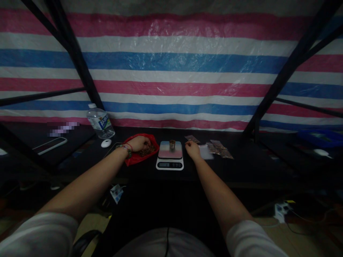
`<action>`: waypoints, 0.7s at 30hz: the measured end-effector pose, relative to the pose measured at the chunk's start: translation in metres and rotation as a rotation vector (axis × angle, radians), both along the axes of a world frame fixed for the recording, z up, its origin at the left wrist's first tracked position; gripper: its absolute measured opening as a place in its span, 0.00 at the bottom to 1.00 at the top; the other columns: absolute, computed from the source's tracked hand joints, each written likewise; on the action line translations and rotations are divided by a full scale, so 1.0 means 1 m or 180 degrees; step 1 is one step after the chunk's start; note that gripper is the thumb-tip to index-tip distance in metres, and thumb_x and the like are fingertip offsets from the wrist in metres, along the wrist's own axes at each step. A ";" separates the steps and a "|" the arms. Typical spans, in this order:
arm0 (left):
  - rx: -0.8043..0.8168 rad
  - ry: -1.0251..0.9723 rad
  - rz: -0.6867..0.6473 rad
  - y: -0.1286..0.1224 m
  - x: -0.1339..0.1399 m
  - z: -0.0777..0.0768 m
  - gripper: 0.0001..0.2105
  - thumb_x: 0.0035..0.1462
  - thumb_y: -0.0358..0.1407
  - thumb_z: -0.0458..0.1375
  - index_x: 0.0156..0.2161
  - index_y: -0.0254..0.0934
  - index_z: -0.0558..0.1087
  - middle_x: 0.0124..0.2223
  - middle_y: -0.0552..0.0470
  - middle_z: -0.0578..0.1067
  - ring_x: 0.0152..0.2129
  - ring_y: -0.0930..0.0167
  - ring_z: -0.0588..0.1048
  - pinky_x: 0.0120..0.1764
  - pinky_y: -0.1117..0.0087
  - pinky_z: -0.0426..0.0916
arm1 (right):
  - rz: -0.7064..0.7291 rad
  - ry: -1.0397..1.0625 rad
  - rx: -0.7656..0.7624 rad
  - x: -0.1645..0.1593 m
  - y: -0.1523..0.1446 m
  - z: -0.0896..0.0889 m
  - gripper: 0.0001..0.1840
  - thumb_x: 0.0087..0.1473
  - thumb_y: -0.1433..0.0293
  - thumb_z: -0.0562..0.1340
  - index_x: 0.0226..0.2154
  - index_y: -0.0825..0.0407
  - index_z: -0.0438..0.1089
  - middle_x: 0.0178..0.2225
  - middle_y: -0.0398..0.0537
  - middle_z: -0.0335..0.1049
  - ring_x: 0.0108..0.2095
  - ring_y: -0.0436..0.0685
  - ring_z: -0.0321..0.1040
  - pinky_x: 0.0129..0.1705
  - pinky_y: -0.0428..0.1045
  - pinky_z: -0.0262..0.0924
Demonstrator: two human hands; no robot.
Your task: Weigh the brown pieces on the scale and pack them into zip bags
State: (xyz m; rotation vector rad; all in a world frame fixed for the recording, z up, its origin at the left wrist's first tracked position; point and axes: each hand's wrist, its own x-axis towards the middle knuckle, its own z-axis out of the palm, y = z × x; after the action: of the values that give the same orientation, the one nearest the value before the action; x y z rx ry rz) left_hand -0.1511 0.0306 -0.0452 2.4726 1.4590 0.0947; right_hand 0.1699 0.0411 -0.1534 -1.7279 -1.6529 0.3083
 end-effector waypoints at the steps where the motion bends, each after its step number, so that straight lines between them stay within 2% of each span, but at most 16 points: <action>1: 0.0013 -0.0048 -0.0079 -0.004 0.006 0.005 0.13 0.48 0.33 0.53 0.38 0.40 0.76 0.36 0.55 0.77 0.31 0.72 0.74 0.34 0.76 0.65 | -0.0002 0.0007 -0.0013 0.000 0.000 0.000 0.12 0.50 0.71 0.55 0.34 0.50 0.73 0.35 0.47 0.74 0.37 0.56 0.70 0.41 0.49 0.60; 4: 0.0129 -0.0153 -0.0520 -0.013 0.030 0.016 0.12 0.51 0.35 0.53 0.39 0.39 0.75 0.38 0.54 0.76 0.34 0.71 0.73 0.36 0.75 0.64 | 0.0008 0.0018 -0.0052 0.000 -0.001 0.000 0.12 0.50 0.71 0.55 0.34 0.50 0.73 0.34 0.47 0.74 0.37 0.56 0.70 0.41 0.48 0.60; 6: 0.0269 -0.0102 -0.0794 -0.016 0.051 0.016 0.11 0.51 0.35 0.54 0.40 0.38 0.75 0.40 0.52 0.75 0.36 0.70 0.73 0.38 0.74 0.64 | 0.0014 0.0008 -0.0054 0.000 -0.001 0.000 0.13 0.50 0.70 0.55 0.35 0.50 0.73 0.35 0.47 0.74 0.37 0.56 0.69 0.41 0.49 0.60; 11: 0.0479 0.0031 -0.1604 -0.015 0.092 -0.004 0.07 0.53 0.33 0.55 0.36 0.38 0.75 0.39 0.48 0.75 0.38 0.67 0.72 0.41 0.71 0.63 | 0.0017 -0.0044 -0.0076 -0.001 -0.003 0.002 0.13 0.51 0.70 0.55 0.35 0.50 0.74 0.37 0.48 0.74 0.38 0.56 0.70 0.42 0.49 0.60; 15: 0.0635 0.0058 -0.1703 -0.011 0.097 -0.020 0.06 0.53 0.30 0.55 0.35 0.37 0.75 0.40 0.48 0.74 0.38 0.68 0.72 0.42 0.71 0.63 | 0.0011 -0.0065 -0.0089 -0.002 -0.003 0.003 0.13 0.51 0.71 0.55 0.36 0.50 0.73 0.37 0.47 0.74 0.39 0.56 0.70 0.42 0.48 0.60; 21: 0.0875 -0.0065 -0.1713 -0.010 0.083 -0.026 0.09 0.56 0.31 0.55 0.42 0.38 0.74 0.44 0.48 0.73 0.40 0.69 0.72 0.45 0.71 0.63 | 0.0012 -0.0057 -0.0106 -0.002 -0.005 0.004 0.13 0.52 0.71 0.55 0.37 0.50 0.73 0.38 0.46 0.75 0.39 0.54 0.69 0.43 0.46 0.59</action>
State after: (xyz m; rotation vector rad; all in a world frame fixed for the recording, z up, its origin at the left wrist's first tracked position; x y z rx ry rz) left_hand -0.0684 0.0210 -0.0716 2.9835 0.7686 0.2238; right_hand 0.1680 0.0364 -0.1498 -1.7571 -1.6728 0.3246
